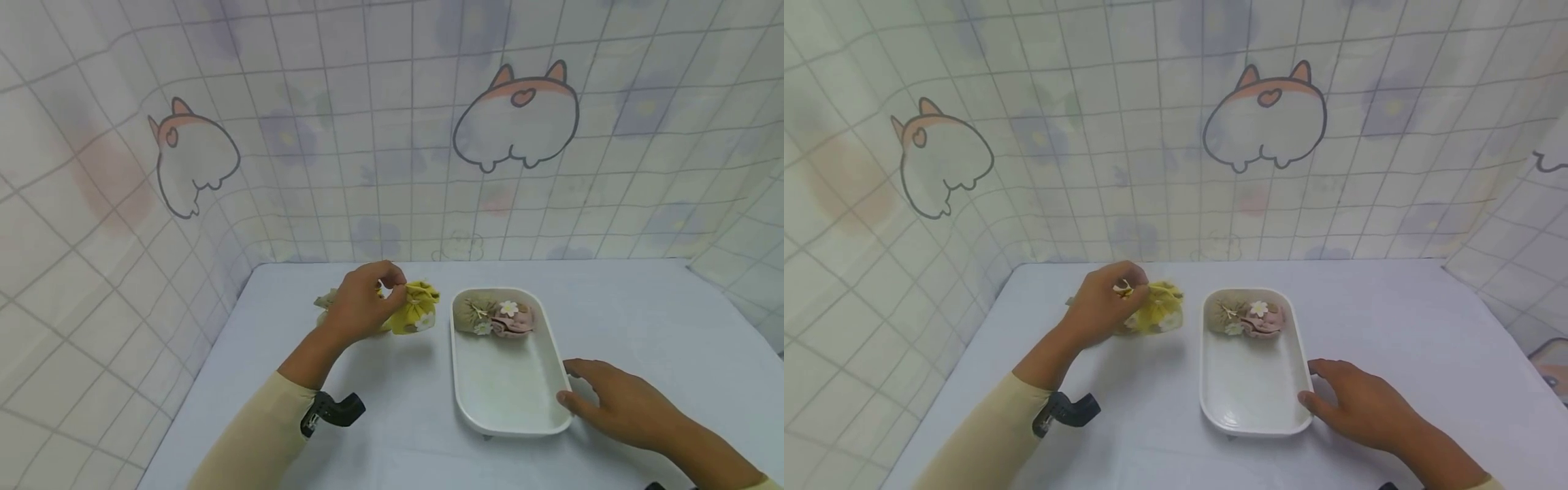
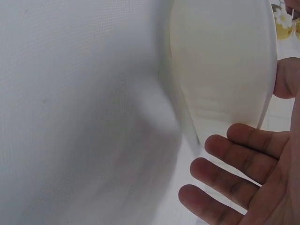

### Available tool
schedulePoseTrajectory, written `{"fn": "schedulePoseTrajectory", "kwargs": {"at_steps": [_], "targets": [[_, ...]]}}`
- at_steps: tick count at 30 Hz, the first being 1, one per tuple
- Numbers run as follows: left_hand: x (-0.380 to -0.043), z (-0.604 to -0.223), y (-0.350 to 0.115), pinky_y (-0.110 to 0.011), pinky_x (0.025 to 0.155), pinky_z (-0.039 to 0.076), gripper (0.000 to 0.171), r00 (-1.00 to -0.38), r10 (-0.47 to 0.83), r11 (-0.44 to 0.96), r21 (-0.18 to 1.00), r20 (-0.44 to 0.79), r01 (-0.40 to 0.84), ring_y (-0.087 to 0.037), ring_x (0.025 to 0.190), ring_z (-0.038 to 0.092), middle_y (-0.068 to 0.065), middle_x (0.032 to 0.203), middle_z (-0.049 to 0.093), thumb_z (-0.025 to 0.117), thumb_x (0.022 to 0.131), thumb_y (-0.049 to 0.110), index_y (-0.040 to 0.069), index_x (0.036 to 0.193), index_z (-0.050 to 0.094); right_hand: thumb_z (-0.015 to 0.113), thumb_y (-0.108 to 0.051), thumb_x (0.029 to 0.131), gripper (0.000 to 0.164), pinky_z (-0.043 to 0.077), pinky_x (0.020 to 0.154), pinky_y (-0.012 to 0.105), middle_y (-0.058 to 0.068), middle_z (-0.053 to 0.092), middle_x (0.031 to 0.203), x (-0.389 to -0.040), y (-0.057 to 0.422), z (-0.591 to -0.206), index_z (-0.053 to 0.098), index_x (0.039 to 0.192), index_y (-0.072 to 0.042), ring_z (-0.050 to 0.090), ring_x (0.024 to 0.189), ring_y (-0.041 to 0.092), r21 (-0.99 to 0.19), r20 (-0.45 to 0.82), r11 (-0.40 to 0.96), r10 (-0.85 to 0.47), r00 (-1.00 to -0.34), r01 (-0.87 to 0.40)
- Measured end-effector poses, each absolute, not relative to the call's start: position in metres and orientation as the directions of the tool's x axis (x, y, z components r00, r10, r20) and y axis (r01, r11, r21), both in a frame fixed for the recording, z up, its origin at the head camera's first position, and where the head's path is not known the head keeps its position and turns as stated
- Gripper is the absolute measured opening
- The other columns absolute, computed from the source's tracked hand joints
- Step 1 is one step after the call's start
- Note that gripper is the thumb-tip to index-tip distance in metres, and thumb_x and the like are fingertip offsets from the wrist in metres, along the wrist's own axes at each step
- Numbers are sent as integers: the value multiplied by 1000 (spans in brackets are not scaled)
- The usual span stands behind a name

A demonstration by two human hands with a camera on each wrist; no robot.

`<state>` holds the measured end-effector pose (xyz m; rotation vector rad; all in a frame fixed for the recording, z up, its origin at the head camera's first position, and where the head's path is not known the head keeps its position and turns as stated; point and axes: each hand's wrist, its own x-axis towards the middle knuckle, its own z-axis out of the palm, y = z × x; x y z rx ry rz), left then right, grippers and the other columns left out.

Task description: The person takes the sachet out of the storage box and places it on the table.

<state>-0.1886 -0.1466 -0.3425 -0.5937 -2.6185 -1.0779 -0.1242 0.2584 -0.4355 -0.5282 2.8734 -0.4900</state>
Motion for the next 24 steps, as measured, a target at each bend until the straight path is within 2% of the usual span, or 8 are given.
{"fn": "schedulePoseTrajectory", "kwargs": {"at_steps": [8, 14, 24], "targets": [[-184, -344, -164, -42, 90, 54, 4, -923, 234, 662, 645, 305, 381, -15, 98, 62, 6, 98, 66, 64, 95, 15, 16, 95, 67, 60, -66, 94, 76, 48, 93, 65, 21, 63, 133, -124, 256, -433, 60, 137, -3, 59, 121, 47, -343, -114, 885, -372, -921, -315], [-180, -348, -173, -43, 87, 54, 3, -935, 208, 669, 656, 287, 350, -15, 100, 63, 6, 100, 66, 65, 95, 20, 18, 96, 67, 60, -66, 94, 77, 48, 93, 65, 23, 62, 134, -123, 256, -431, 59, 137, -2, 58, 121, 48, -339, -118, 887, -370, -922, -313], [-172, -353, -195, -43, 84, 53, 4, -942, 171, 733, 602, 287, 317, -18, 101, 64, 3, 102, 68, 66, 95, 19, 17, 96, 69, 62, -64, 93, 75, 48, 93, 64, 22, 63, 133, -123, 256, -431, 60, 136, -3, 59, 121, 47, -341, -111, 885, -372, -922, -316]]}}
